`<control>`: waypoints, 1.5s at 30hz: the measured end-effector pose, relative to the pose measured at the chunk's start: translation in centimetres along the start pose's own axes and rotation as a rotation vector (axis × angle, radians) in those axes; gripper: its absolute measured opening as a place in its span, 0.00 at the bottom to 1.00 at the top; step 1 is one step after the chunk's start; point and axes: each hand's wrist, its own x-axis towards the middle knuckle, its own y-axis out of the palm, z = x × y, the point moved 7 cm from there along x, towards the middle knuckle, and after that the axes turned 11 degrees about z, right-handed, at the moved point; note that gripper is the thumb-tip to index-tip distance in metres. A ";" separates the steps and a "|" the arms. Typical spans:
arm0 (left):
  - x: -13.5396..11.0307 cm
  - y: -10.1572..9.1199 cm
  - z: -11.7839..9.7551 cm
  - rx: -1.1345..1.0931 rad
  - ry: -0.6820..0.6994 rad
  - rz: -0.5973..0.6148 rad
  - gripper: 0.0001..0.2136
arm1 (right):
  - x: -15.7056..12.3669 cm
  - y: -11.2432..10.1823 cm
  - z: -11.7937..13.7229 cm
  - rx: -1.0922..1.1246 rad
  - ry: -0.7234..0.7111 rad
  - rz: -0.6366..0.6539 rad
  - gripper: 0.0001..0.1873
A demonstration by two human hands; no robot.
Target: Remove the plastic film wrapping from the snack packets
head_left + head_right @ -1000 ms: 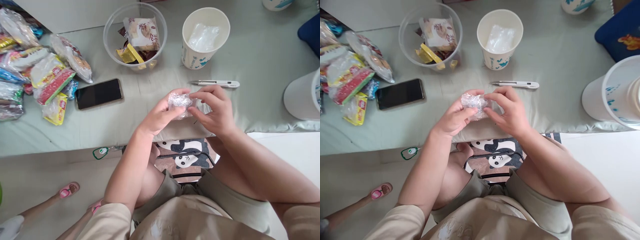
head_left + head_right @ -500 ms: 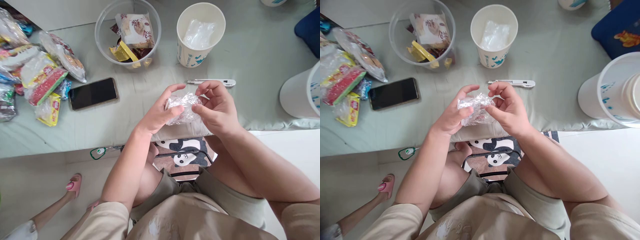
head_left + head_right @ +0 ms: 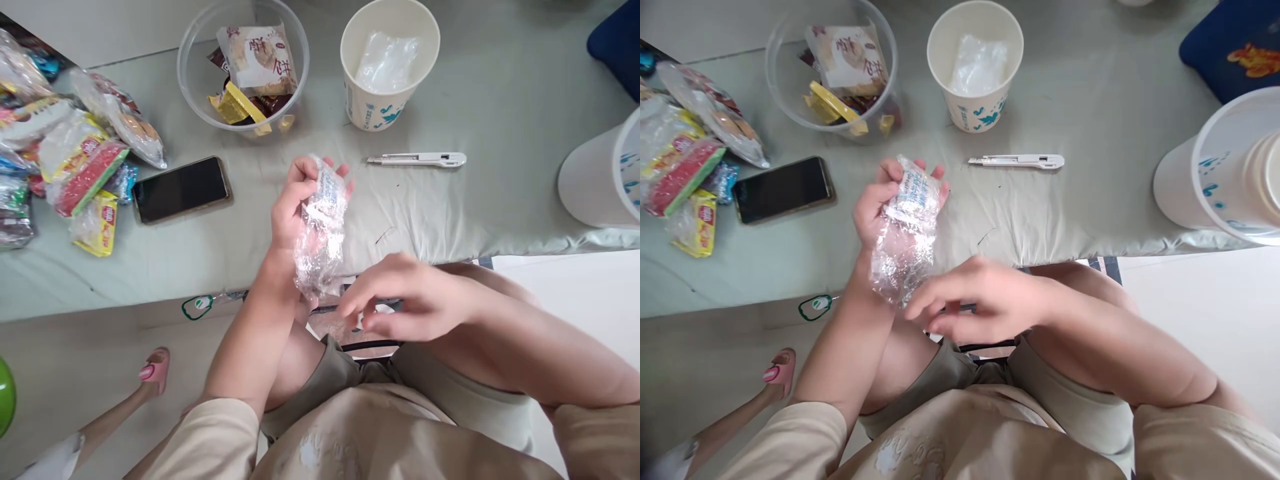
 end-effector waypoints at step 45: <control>-0.1 -1.2 0.5 1.101 0.189 0.545 0.38 | -3.1 -4.5 -7.0 -0.022 0.712 -0.528 0.13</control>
